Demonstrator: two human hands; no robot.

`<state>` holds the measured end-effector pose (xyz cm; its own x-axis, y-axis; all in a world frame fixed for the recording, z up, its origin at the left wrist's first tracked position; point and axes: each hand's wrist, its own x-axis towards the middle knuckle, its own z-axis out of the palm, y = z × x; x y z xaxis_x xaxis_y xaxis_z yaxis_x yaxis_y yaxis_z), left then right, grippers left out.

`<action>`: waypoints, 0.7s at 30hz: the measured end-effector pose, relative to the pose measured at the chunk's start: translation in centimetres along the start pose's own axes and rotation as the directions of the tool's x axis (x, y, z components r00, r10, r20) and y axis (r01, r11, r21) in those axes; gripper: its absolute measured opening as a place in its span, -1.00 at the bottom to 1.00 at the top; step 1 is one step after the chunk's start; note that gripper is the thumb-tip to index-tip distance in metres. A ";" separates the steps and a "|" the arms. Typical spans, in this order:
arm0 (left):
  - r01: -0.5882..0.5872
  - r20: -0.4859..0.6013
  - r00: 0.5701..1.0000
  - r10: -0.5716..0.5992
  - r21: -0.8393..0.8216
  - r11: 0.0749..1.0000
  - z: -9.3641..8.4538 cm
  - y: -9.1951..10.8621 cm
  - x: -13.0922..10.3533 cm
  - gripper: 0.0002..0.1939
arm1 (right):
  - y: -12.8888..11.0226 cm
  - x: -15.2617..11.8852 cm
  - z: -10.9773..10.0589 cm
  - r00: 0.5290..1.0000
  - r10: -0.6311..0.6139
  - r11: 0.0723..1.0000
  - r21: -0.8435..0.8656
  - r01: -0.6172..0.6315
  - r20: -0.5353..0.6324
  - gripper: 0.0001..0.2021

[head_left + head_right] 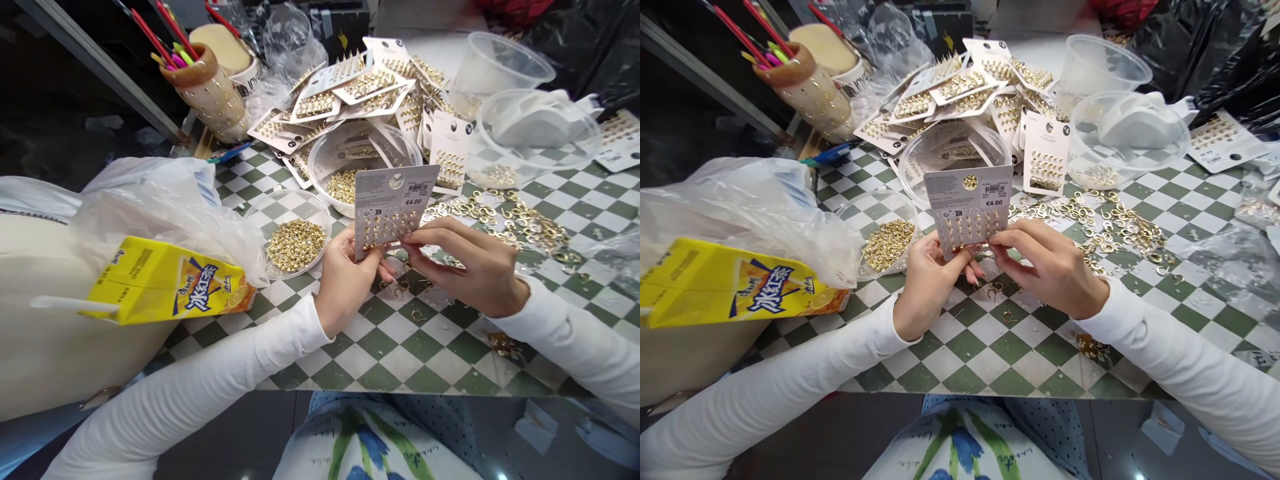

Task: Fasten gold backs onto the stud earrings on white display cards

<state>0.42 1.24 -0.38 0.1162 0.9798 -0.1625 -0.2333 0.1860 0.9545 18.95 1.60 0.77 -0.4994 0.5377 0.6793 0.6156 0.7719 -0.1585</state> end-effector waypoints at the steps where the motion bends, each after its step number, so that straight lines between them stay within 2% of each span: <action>1: 0.000 0.000 1.000 0.000 -0.003 1.000 0.0 0.0 0.0 -0.87 | 0.0 0.0 0.0 1.000 -0.007 1.000 -0.007 0.007 -0.001 -0.78; 5: -0.001 -0.002 1.000 0.001 -0.017 1.000 0.0 0.0 0.0 -0.85 | -0.1 0.1 0.0 1.000 -0.026 0.999 -0.029 0.026 0.009 -0.79; 12: -0.025 -0.025 0.999 0.025 0.002 1.000 0.2 -0.1 0.0 -0.85 | -0.9 0.3 -0.3 0.994 -0.009 0.996 -0.091 0.019 0.107 -0.81; 16: -0.056 -0.042 0.998 0.056 0.020 0.998 0.4 -0.1 -0.2 -0.86 | -1.4 0.4 -0.2 0.993 0.005 0.984 -0.177 0.016 0.116 -0.87; 21: -0.118 -0.038 0.992 0.120 0.056 0.991 0.4 -0.4 -0.3 -0.87 | -1.9 0.7 -0.2 0.990 0.025 0.979 -0.205 0.004 0.139 -0.86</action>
<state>0.91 0.81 -0.63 0.0510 0.9971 -0.0560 -0.1907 0.0648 0.9795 17.51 0.45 1.70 -0.5635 0.5989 0.5691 0.7256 0.6881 -0.0056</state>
